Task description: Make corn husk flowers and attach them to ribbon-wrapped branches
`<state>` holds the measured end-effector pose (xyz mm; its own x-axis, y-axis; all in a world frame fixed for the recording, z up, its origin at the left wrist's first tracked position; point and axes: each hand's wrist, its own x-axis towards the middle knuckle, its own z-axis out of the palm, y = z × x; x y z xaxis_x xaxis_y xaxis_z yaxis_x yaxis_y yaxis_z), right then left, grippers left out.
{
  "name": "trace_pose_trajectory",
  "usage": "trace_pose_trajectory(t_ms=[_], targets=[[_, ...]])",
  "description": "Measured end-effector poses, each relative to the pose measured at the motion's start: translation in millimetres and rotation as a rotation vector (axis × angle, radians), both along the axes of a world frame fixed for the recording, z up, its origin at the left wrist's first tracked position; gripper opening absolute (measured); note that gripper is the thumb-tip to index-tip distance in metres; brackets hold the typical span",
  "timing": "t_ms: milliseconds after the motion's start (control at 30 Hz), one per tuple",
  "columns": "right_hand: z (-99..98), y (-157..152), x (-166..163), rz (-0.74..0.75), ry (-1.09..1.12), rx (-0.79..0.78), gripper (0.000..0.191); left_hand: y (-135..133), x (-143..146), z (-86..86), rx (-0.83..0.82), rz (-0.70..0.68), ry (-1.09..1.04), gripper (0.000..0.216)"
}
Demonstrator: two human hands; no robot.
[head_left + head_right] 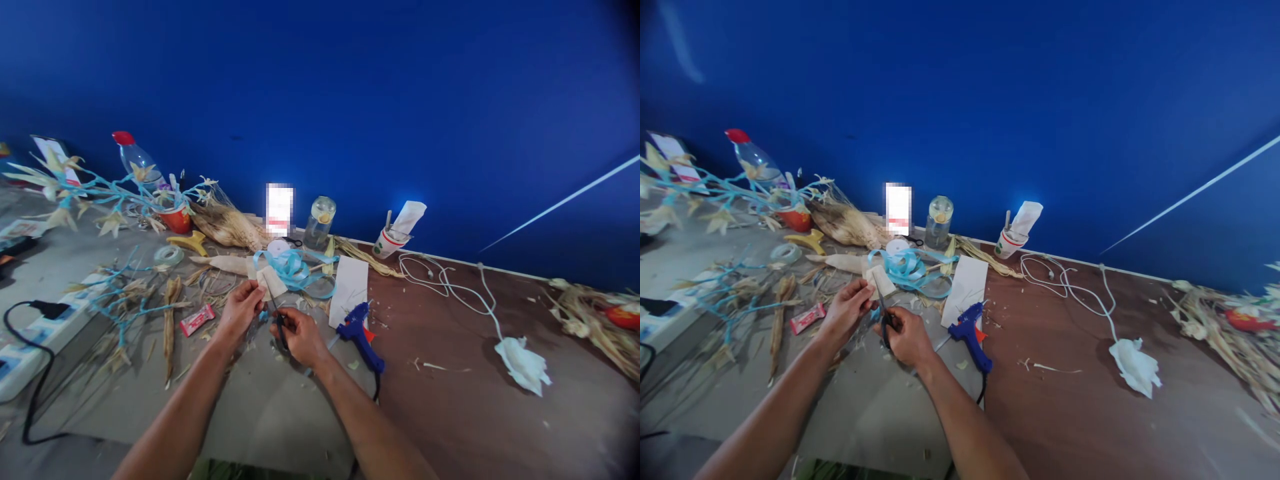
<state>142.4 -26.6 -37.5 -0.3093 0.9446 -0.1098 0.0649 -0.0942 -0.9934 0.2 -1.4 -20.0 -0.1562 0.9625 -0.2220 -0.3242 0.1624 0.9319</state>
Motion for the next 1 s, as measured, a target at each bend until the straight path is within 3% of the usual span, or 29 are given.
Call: trace_pose_trajectory(t_ms=[333, 733, 867, 1000], targets=[[9.0, 2, 2, -0.024, -0.002, 0.001, 0.023, -3, 2, 1.0, -0.004, -0.082, 0.105, 0.024], [-2.0, 4, 1, -0.048, -0.03, 0.041, 0.025, -3, 3, -1.9, -0.011, -0.095, 0.1, 0.026], [0.8, 5, 1, -0.089, 0.108, -0.024, 0.029, -3, 3, -3.1, -0.006, -0.106, 0.102, 0.025], [9.6, 9, 4, -0.2, 0.303, -0.059, 0.046, -5, 5, 0.9, -0.024, -0.16, 0.122, 0.027]])
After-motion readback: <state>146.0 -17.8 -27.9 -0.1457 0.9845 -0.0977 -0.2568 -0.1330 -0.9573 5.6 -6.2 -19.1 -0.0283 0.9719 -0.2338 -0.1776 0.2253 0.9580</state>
